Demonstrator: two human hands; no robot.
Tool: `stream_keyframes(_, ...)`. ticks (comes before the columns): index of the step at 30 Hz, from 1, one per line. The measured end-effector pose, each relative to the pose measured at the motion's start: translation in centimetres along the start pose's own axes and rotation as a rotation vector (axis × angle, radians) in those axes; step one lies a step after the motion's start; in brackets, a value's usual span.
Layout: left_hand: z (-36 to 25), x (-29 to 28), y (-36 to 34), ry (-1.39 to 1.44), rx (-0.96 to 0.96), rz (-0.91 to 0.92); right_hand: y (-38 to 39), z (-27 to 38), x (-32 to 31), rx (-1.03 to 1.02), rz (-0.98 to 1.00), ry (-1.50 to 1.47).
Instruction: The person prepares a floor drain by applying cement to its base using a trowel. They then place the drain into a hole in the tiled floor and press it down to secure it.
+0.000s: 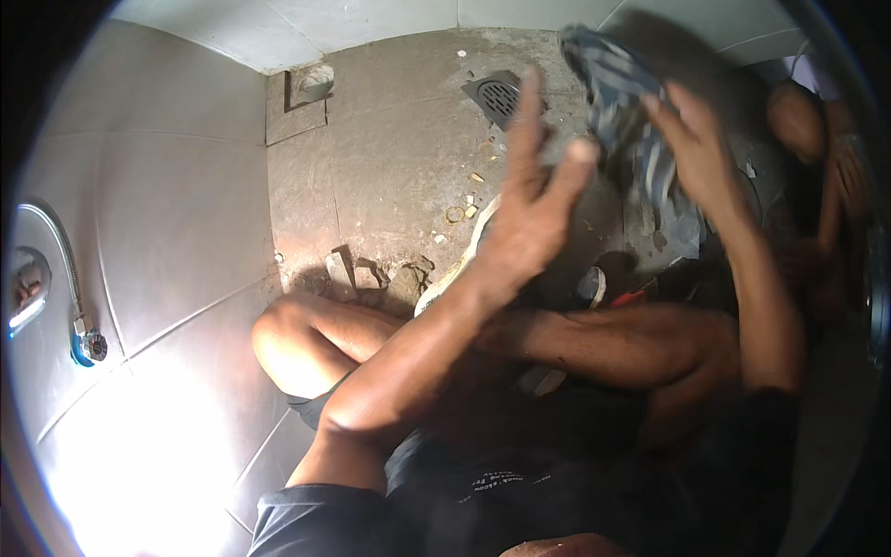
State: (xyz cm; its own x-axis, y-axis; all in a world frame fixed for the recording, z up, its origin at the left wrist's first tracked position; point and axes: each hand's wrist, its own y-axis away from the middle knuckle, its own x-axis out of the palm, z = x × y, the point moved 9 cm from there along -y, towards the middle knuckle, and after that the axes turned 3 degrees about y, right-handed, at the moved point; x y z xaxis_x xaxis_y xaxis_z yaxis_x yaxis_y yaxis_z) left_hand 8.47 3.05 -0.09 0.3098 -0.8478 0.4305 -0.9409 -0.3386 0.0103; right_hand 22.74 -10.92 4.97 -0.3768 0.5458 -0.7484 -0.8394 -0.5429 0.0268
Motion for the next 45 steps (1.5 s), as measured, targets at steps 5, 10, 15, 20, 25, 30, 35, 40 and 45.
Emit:
stream_keyframes(5,5.0,3.9,1.9,-0.124,-0.372,0.252,4.0,0.1,3.6,0.019,0.659,-0.200)
stream_keyframes(10,0.1,1.7,7.7,-0.811,-0.093,0.283,0.2,-15.7,4.7,0.201,0.190,0.648)
stream_keyframes(15,-2.1,-8.2,9.8,-0.693,-0.307,0.086,-0.7,-24.0,9.3,0.253,0.104,0.770)
stream_keyframes(20,0.2,-11.6,11.6,-0.443,-0.469,-0.074,0.6,-18.4,5.5,0.655,0.114,0.055)
stream_keyframes(25,1.3,-6.5,9.2,-0.076,-0.523,-0.034,6.8,-3.4,2.4,0.639,0.018,-0.373)
stream_keyframes(30,1.4,-2.3,6.2,0.078,-0.518,-0.038,12.8,5.5,7.5,0.091,0.034,-0.270)
stream_keyframes(35,-2.0,-6.9,5.6,-0.126,-0.315,-0.069,10.8,10.0,8.1,-0.118,0.185,-0.175)
stream_keyframes(40,-3.3,-9.4,5.5,-0.177,-0.536,0.045,3.5,12.0,6.0,-0.359,-0.171,0.076)
stream_keyframes(45,-3.2,-9.4,6.0,-0.295,-0.656,0.312,1.9,7.0,12.4,0.216,0.713,-0.619)
